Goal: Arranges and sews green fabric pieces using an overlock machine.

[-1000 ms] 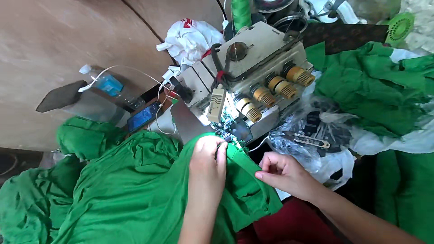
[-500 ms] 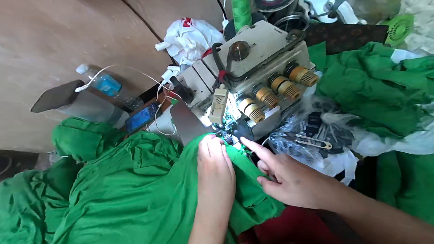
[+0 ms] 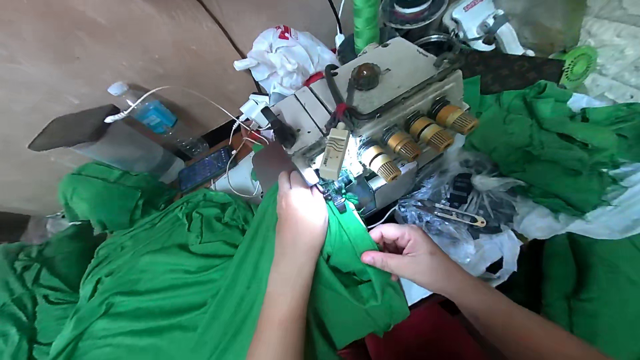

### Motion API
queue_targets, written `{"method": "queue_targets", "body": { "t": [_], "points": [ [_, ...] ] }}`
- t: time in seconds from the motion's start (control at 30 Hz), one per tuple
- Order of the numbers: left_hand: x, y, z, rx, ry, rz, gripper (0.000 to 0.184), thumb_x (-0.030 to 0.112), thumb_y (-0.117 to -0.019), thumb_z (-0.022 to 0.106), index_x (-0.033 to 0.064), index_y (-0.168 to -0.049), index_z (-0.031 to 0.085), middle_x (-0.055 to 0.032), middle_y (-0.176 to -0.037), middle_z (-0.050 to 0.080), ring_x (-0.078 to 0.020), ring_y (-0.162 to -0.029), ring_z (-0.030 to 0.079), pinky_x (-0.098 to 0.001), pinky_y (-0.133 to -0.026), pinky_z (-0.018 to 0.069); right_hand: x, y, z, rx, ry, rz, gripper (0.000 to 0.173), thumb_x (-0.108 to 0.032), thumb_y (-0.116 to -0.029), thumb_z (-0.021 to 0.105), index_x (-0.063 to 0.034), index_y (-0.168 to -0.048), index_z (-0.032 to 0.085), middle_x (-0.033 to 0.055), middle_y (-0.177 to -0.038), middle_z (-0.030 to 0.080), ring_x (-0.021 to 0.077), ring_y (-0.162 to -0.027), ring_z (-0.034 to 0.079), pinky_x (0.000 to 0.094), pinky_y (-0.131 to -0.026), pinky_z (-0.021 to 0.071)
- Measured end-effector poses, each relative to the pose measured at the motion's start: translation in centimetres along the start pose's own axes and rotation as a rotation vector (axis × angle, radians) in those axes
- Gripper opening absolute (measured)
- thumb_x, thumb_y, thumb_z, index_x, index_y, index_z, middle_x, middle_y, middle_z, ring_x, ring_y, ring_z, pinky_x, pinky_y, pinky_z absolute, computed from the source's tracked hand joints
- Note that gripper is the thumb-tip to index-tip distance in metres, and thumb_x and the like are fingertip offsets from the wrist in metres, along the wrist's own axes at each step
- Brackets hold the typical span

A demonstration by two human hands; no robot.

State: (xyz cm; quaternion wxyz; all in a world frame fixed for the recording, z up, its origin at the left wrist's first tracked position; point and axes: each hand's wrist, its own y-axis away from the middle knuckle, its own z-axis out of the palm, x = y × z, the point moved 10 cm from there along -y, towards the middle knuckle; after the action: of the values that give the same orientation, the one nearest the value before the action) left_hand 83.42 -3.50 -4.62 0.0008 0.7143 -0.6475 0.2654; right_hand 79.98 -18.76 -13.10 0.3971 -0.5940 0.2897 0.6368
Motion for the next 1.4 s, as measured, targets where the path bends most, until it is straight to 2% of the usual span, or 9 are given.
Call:
{"method": "queue_targets", "body": {
  "t": [0.23,0.33,0.47,0.63,0.77,0.9,1.03,1.2,1.4],
  "points": [
    [-0.1,2.8,-3.3,0.123,0.158,0.157,0.034,0.019,-0.0999,0.059,-0.0035,-0.126,0.06,-0.0219,-0.125,0.063,-0.0336,-0.117,0.061,-0.0514,-0.097,0.0508,-0.3,-0.7,-0.3,0.054,0.002,0.053,0.009,-0.018,-0.091,0.074,-0.0111,-0.086,0.071,-0.0112,-0.064,0.065,-0.0048,-0.048,0.056,0.0124,-0.043,0.0467],
    [2.3,9.0,-4.9,0.203,0.126,0.246,0.036,0.044,-0.1006,0.058,0.0097,-0.098,0.068,-0.01,-0.101,0.07,-0.025,-0.099,0.065,-0.0441,-0.085,0.0488,-0.3,-0.7,-0.3,0.064,0.013,0.032,0.009,-0.018,-0.0909,0.075,-0.0118,-0.086,0.071,-0.0127,-0.064,0.064,-0.0062,-0.047,0.055,0.0116,-0.042,0.0458],
    [3.5,14.9,-1.3,0.073,-0.015,0.301,0.035,0.052,-0.0997,0.054,0.0241,-0.083,0.067,0.0022,-0.115,0.072,-0.0187,-0.116,0.06,-0.0408,-0.095,0.038,-0.5,-0.8,-0.4,0.028,0.146,-0.034,0.021,-0.029,-0.0969,0.067,-0.0137,-0.083,0.066,-0.0143,-0.061,0.057,-0.0092,-0.048,0.049,0.0093,-0.043,0.0408],
    [3.2,13.7,-5.6,-0.04,0.566,0.233,0.034,0.04,-0.1048,0.056,0.0154,-0.086,0.069,0.0076,-0.085,0.074,0.002,-0.096,0.068,-0.0363,-0.113,0.0383,-4.9,0.0,-0.9,0.258,0.634,-0.503,0.024,-0.029,-0.0964,0.067,-0.0069,-0.103,0.069,0.0056,-0.098,0.068,0.0052,-0.075,0.056,0.0203,-0.065,0.0474],
    [5.9,12.7,-8.0,-0.199,0.654,0.279,0.033,0.041,-0.1026,0.059,0.0135,-0.088,0.067,0.0082,-0.076,0.071,0.0032,-0.076,0.066,-0.0355,-0.107,0.0443,-7.5,0.1,3.1,0.002,0.755,-0.705,0.034,-0.02,-0.1005,0.057,-0.0085,-0.132,0.064,0.0107,-0.139,0.062,0.0251,-0.133,0.057,0.0496,-0.111,0.0443],
    [6.6,12.2,-10.2,-0.167,0.064,0.386,0.036,0.038,-0.091,0.072,0.012,-0.116,0.071,0.0025,-0.092,0.073,-0.0092,-0.074,0.062,-0.0402,-0.076,0.0458,-9.1,2.9,5.3,-0.279,0.616,-0.771,0.024,-0.015,-0.1033,0.052,-0.0033,-0.114,0.071,0.0068,-0.096,0.076,0.0155,-0.095,0.072,0.0381,-0.105,0.0496],
    [5.3,12.3,-11.6,0.007,-0.162,0.418,0.026,0.013,-0.0897,0.058,0.0166,-0.112,0.071,-0.002,-0.103,0.072,-0.02,-0.095,0.068,-0.0488,-0.083,0.0457,-9.7,6.9,6.6,-0.29,0.635,-0.766,0.036,-0.03,-0.1088,0.048,-0.0044,-0.099,0.071,0.0043,-0.071,0.065,0.0145,-0.07,0.066,0.0306,-0.081,0.0557],
    [0.5,14.9,-6.4,-0.065,0.566,0.019,0.031,0.029,-0.107,0.049,0.0063,-0.101,0.07,0.0043,-0.09,0.068,0.0007,-0.078,0.064,-0.0165,-0.071,0.0539,-10.8,11.5,8.2,-0.354,0.537,-0.818,0.033,-0.026,-0.1092,0.048,-0.007,-0.09,0.067,0.0053,-0.075,0.067,0.0162,-0.08,0.069,0.0284,-0.082,0.0555],
    [2.6,16.7,-4.2,-0.359,1.612,-0.114,0.025,0.035,-0.0976,0.066,0.017,-0.11,0.076,0.0027,-0.099,0.075,-0.0041,-0.088,0.071,-0.021,-0.08,0.0585,-10.0,11.0,7.0,-0.306,0.373,-0.668,0.034,-0.031,-0.1025,0.061,-0.0054,-0.082,0.069,0.0069,-0.097,0.065,0.0063,-0.098,0.061,0.0146,-0.085,0.0488]
  ]
}}
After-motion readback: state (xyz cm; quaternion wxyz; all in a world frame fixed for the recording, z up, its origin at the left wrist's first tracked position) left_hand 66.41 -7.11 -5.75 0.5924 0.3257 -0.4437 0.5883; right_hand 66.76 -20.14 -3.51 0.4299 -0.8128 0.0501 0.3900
